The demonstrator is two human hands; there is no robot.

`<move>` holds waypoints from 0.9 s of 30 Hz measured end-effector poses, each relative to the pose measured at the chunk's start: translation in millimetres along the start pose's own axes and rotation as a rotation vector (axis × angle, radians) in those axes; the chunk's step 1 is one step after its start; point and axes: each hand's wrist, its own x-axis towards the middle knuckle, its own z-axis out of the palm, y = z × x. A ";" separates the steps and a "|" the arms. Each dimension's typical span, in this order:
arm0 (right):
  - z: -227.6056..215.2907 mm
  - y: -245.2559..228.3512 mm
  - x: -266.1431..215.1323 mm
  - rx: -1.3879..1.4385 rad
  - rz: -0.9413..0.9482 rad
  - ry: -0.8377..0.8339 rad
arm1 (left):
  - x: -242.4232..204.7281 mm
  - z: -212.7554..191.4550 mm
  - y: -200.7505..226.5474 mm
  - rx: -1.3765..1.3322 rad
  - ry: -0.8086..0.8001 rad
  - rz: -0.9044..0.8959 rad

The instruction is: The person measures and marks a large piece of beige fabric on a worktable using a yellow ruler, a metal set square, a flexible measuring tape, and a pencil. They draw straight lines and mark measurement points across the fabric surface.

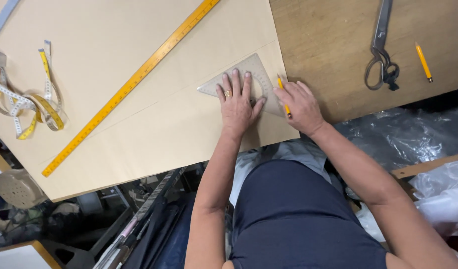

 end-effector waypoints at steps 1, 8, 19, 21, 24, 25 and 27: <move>5.1 -0.1 1.4 -0.107 -0.082 0.016 | 0.1 0.0 -1.3 -0.011 -0.016 -0.003; 33.9 9.0 -10.7 -0.237 -0.216 0.035 | 2.0 8.9 -16.8 -0.029 -0.017 0.012; 35.0 11.0 -3.1 -0.240 -0.252 0.022 | 3.1 24.2 -10.4 -0.044 0.127 -0.046; 36.3 10.4 -2.8 -0.223 -0.260 0.028 | 3.4 24.8 -8.6 -0.039 0.142 -0.052; 37.6 11.1 -2.2 -0.217 -0.267 0.034 | 4.6 29.3 -6.7 -0.053 0.183 -0.061; 37.2 11.3 -2.1 -0.229 -0.272 0.033 | 4.2 30.7 -5.7 -0.058 0.206 -0.066; 38.2 11.9 -3.2 -0.234 -0.280 0.031 | 3.7 33.6 -4.5 -0.059 0.227 -0.077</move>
